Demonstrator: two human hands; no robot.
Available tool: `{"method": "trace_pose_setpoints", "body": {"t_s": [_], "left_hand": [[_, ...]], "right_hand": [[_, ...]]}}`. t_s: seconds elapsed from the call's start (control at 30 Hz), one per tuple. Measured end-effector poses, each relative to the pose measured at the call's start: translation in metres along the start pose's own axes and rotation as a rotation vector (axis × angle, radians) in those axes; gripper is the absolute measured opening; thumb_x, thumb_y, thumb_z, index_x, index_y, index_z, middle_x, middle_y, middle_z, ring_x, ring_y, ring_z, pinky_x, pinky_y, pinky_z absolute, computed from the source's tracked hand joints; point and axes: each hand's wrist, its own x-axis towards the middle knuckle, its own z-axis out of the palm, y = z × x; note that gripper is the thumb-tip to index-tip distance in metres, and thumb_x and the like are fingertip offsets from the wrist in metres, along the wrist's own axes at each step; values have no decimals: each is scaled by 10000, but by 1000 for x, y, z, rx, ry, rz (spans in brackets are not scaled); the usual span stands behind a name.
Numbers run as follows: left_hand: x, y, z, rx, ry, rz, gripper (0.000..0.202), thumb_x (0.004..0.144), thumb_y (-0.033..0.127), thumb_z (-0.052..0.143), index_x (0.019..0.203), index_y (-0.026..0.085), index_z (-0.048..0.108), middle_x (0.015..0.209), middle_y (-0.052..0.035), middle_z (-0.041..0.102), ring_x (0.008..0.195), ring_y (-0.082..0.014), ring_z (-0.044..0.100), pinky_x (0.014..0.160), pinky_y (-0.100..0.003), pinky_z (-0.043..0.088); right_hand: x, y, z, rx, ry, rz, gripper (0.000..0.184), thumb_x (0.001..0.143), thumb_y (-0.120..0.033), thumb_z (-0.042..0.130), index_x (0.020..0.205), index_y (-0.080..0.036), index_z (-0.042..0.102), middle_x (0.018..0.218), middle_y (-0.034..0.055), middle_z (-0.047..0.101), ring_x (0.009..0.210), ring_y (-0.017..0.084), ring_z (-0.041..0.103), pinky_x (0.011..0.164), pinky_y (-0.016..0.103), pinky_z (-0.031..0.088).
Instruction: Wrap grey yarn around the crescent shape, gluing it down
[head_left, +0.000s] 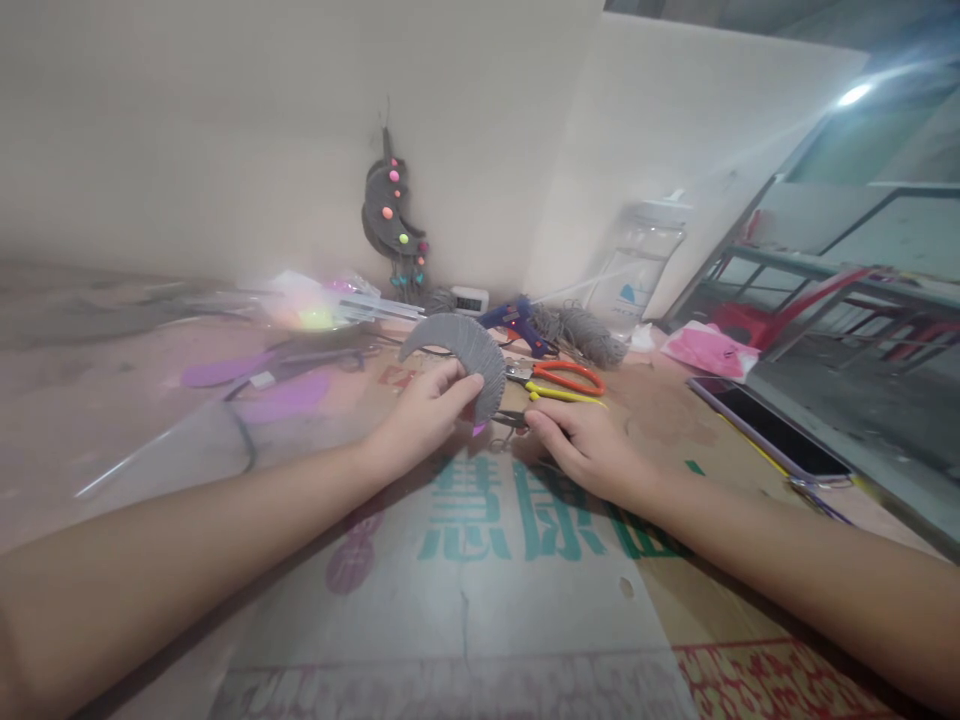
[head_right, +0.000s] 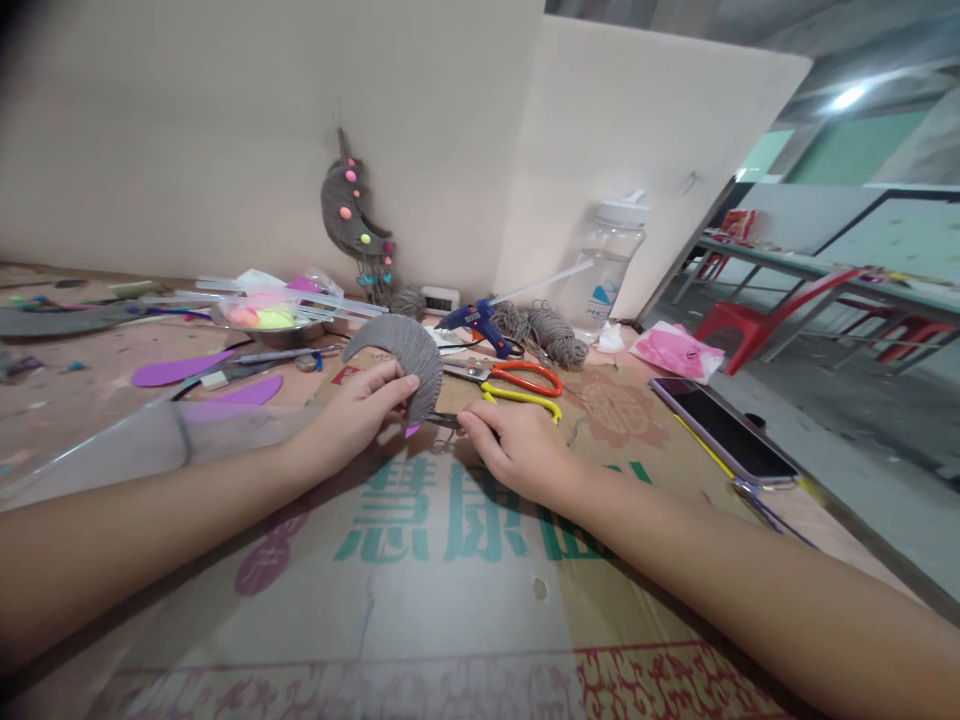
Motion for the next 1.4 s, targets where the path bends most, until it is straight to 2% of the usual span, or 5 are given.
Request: {"method": "trace_pose_setpoints", "body": {"t_s": [0.2,0.5,0.73,1.0,1.4], "left_hand": [[-1,2,1,-32,-11,-23,251,826,345,532,632,196,475,627,35,483,612,-121,453,603,-254,367],[-1,6,1,-31,124,-103,285,807,330,542,588,213,404,556,51,379,547,-118,368,537,-255,321],[0,4,2,-14,92,-68,268,811,322,539,593,213,428,562,50,405,570,-123,415,570,-249,367],[1,0,1,-17,38,-8,269,816,345,541,601,209,455,585,46,448,592,-122,447,602,-249,383],[1,-5,1,-113,15,-99,296,771,396,579,591,202,445,587,38,474,579,-121,453,542,-244,346]], "right_hand": [[1,-1,1,10,-1,22,390,988,-344,379,642,-201,487,573,-19,488,542,130,436,570,250,303],[-1,3,-1,27,22,-5,361,994,-330,371,688,-199,511,602,-9,517,564,134,473,573,251,326],[0,0,0,-24,32,-37,364,999,-328,352,673,-203,456,615,-7,509,581,136,450,580,251,320],[-1,1,1,-31,12,-11,372,1003,-330,369,696,-195,530,628,1,546,590,139,477,591,249,324],[1,3,3,-11,-6,17,378,1007,-343,373,692,-197,522,617,-7,536,584,139,484,571,249,318]]}}
